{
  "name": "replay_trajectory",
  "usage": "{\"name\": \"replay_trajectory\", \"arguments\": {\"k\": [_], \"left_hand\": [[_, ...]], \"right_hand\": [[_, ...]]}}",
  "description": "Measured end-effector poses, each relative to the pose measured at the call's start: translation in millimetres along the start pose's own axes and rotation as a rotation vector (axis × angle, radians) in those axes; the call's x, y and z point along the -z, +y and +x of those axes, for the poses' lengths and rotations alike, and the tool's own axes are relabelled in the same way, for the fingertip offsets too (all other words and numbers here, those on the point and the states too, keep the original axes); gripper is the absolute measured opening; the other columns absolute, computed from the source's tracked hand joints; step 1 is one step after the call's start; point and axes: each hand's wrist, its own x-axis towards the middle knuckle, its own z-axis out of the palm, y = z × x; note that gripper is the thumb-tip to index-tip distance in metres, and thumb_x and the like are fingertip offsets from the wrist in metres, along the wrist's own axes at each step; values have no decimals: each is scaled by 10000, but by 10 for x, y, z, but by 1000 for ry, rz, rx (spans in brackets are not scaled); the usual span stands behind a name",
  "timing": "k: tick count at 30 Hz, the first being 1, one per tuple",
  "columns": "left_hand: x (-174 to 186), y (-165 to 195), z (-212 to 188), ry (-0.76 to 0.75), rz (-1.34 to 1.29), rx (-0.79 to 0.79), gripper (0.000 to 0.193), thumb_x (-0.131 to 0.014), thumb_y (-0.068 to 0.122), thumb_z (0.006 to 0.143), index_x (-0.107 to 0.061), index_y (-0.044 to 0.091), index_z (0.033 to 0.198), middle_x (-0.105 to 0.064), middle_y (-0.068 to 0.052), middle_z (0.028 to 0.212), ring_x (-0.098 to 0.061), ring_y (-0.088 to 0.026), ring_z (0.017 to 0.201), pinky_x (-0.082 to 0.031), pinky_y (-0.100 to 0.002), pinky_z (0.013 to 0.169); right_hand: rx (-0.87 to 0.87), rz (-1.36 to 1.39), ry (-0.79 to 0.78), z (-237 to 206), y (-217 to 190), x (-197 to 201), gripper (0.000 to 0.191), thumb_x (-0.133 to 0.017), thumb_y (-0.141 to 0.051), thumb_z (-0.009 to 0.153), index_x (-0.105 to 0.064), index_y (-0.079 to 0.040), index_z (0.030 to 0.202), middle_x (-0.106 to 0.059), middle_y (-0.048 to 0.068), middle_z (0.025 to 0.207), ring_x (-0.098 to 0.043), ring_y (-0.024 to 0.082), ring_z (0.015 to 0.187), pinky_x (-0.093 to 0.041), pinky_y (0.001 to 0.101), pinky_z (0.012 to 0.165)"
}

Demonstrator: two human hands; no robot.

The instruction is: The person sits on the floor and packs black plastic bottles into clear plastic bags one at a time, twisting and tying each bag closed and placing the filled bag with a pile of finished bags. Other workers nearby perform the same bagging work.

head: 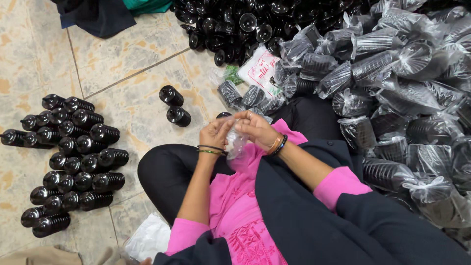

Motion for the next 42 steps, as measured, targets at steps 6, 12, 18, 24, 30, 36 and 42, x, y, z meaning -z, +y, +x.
{"name": "replay_trajectory", "arguments": {"k": [6,12,18,24,30,36,42], "left_hand": [[291,-225,103,-54,41,109,404,-767,266,936,-723,-13,1225,-629,-30,662,-462,-56,435,-346,-228,376],[109,-655,358,-133,-353,38,309,-660,257,1004,-680,28,1211,-697,17,857,-563,-17,649,-446,-183,579],[-100,-607,165,55,-436,45,153,-751,141,923,-715,11,996,-693,33,840,-575,-30,725,-458,-196,659],[-62,-557,102,104,-182,-107,187,-766,175,969,-714,3,919,-617,63,761,-483,-10,664,-379,-190,590],[-66,-541,25,80,-151,-103,176,-734,184,941,-737,15,989,-688,62,812,-541,4,685,-431,-175,605],[-75,-595,2,138,-32,-134,216,-733,220,970,-749,5,968,-629,70,756,-490,-7,669,-403,-204,593],[-82,-737,45,196,166,-177,352,-673,257,1086,-641,-3,852,-544,42,675,-445,-41,639,-406,-253,572]], "right_hand": [[170,59,97,66,-107,206,120,-726,-44,963,-641,-19,1044,-680,22,951,-633,90,861,-525,257,815],[242,-48,99,76,155,224,105,-707,-70,975,-636,-28,1040,-696,19,948,-644,78,851,-527,252,807],[212,-215,140,38,213,159,162,-647,-192,1060,-662,-30,1046,-675,11,905,-611,77,800,-488,251,755],[127,-35,138,41,97,42,299,-567,-311,1008,-664,-43,1100,-731,14,993,-687,78,925,-572,272,872],[115,-297,153,84,27,30,215,-721,-120,953,-668,9,1117,-735,50,990,-688,97,868,-575,268,791],[134,-363,196,50,42,121,191,-723,-147,940,-704,5,1054,-739,25,905,-687,67,758,-574,232,703],[187,-536,269,56,101,85,263,-700,-249,997,-666,-32,852,-664,-10,710,-558,31,582,-460,212,528]]}}
